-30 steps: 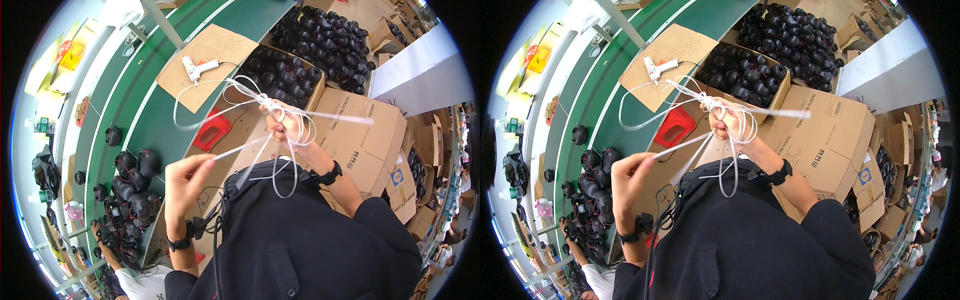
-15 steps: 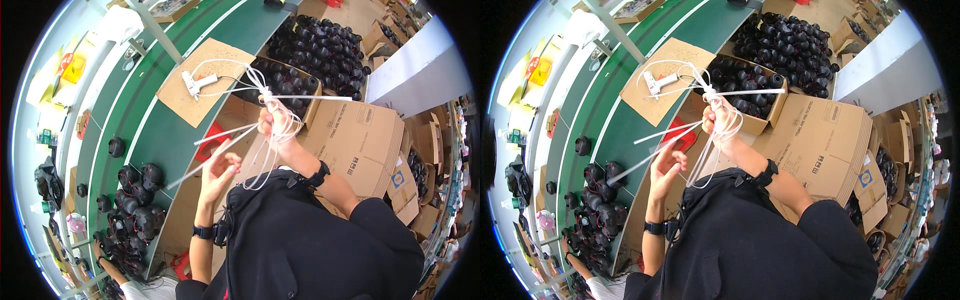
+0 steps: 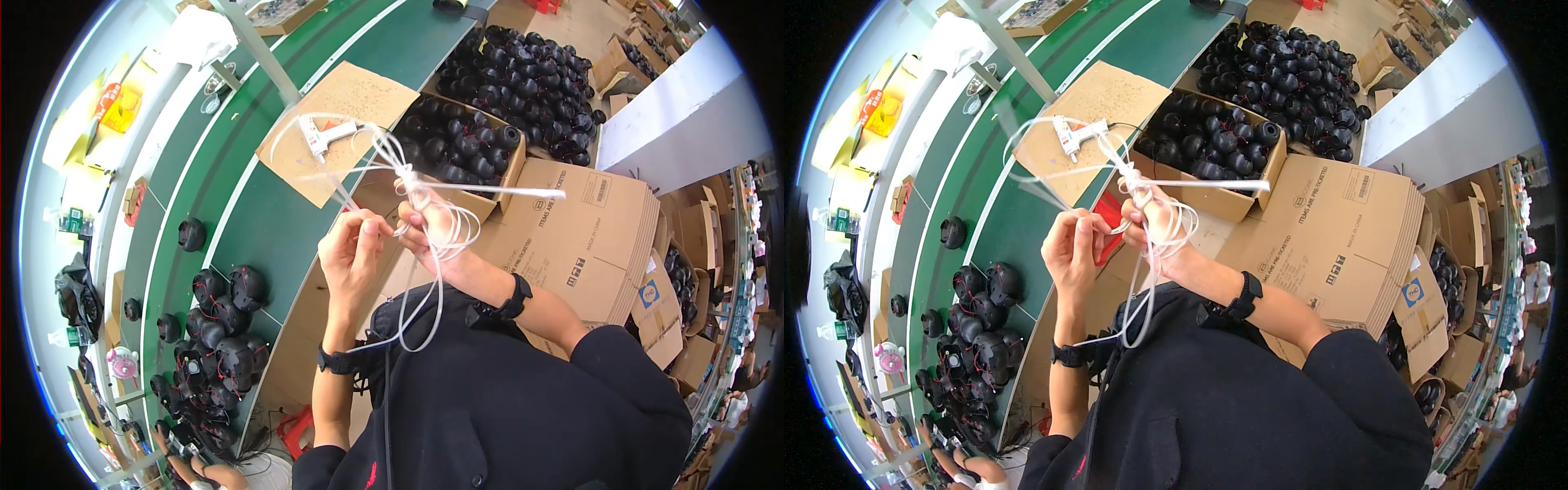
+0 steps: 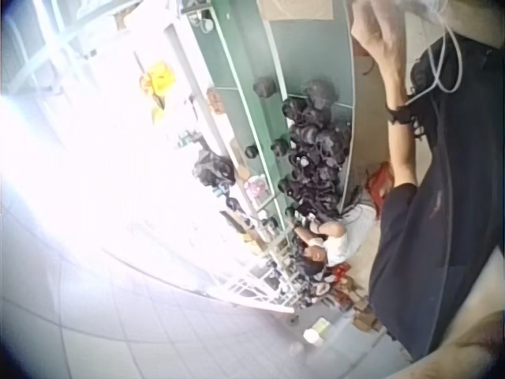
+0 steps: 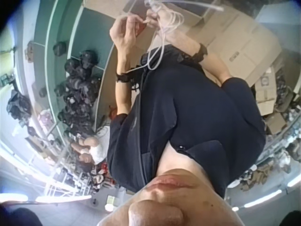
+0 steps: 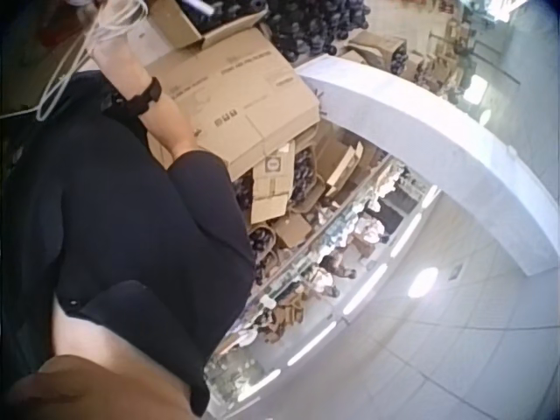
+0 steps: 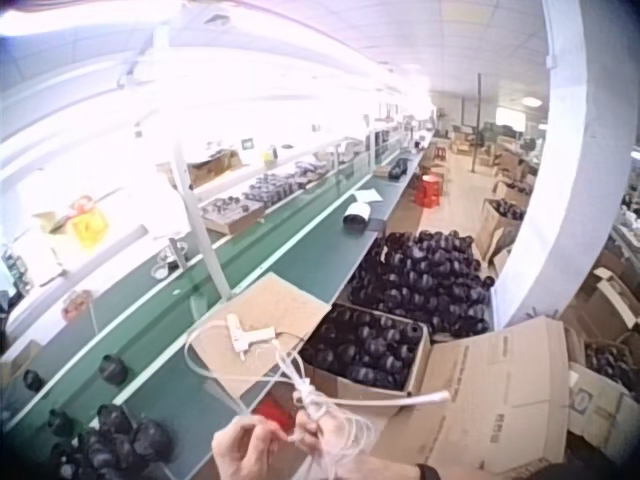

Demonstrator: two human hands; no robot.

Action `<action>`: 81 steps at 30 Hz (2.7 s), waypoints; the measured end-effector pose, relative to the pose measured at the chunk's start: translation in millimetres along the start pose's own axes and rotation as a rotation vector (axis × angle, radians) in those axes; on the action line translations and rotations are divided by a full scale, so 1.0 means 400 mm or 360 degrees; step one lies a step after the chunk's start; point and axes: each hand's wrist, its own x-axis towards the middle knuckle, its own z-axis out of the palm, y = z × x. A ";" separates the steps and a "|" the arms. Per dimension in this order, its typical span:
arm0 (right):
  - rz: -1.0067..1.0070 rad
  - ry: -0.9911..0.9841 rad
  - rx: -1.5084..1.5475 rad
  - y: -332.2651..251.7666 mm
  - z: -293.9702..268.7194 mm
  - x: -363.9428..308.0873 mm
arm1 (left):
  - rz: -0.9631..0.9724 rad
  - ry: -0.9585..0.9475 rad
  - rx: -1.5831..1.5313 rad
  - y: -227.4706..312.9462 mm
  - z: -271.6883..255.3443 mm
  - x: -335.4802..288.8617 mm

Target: Assembling black plastic housings using a hot glue gun and organizing wiring.

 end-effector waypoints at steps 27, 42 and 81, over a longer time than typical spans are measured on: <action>-0.0257 -0.0046 -0.0453 0.014 0.037 -0.030 | 0.0044 0.0259 0.1365 0.057 0.018 -0.091; -0.0701 -0.0240 -0.1487 0.010 0.048 -0.068 | 0.0143 0.0309 0.1406 0.116 -0.016 -0.074; 0.0065 -0.0276 -0.0156 0.023 0.035 -0.045 | 0.0283 0.0435 0.1365 0.065 -0.057 -0.097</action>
